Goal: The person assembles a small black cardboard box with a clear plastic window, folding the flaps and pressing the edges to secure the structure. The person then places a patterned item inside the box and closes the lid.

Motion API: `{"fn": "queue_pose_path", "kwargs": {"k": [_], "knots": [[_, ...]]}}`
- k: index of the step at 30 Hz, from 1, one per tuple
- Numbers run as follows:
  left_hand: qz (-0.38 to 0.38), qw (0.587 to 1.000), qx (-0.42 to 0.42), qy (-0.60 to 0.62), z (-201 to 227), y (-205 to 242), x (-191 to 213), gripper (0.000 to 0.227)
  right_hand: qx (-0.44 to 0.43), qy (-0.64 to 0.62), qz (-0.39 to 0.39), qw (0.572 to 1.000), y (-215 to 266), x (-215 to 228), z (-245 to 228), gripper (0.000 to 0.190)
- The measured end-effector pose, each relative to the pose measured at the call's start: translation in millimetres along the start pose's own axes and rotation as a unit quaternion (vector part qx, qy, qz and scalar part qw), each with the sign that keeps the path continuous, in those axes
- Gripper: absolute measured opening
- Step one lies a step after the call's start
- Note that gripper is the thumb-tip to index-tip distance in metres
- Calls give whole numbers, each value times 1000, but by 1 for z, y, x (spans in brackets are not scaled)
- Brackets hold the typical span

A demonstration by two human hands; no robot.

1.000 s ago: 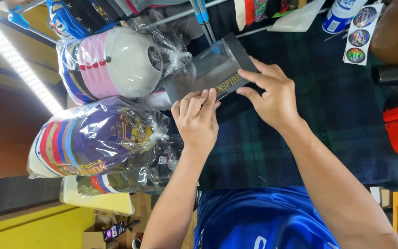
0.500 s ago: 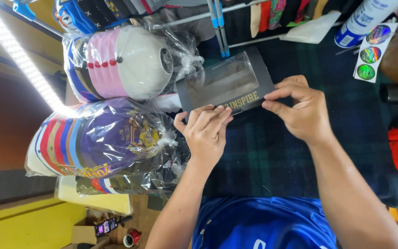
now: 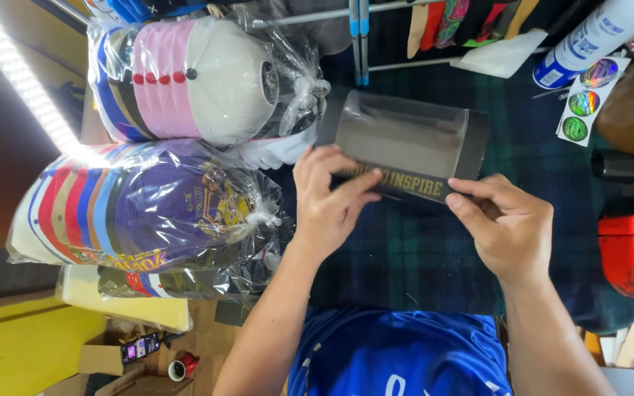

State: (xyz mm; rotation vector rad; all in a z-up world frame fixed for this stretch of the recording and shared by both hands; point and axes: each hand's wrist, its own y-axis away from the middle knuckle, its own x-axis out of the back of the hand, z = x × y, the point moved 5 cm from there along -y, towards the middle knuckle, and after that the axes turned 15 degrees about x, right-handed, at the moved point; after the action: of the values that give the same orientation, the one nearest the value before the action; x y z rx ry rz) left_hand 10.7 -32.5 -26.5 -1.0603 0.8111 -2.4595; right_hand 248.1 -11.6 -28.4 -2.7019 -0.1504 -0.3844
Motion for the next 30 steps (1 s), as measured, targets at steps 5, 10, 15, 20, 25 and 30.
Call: {"fn": "queue_pose_path", "kwargs": {"k": [5, 10, 15, 20, 25, 30], "knots": [[-12, 998, 49, 24, -17, -4, -10, 39, 89, 125, 19, 988, -5, 0, -16, 15], [-17, 997, 54, 56, -15, -18, -5, 25, 197, 223, 9, 955, -6, -3, -23, 12], [-39, 994, 59, 78, -16, -26, -3, 20, 245, 352, 3, 903, -4, 2, -15, 26], [-52, 995, 45, 67, -13, -31, 1, 25, 336, 407, -37, 848, -36, -22, -62, 47], [-73, 996, 31, 29, -9, -36, 5, 42, 315, 445, -99, 833, -42, -47, -51, 44], [-13, 996, -49, -67, 11, -55, 2, 22, 376, 450, -21, 810, -48, -49, -66, 20]]}}
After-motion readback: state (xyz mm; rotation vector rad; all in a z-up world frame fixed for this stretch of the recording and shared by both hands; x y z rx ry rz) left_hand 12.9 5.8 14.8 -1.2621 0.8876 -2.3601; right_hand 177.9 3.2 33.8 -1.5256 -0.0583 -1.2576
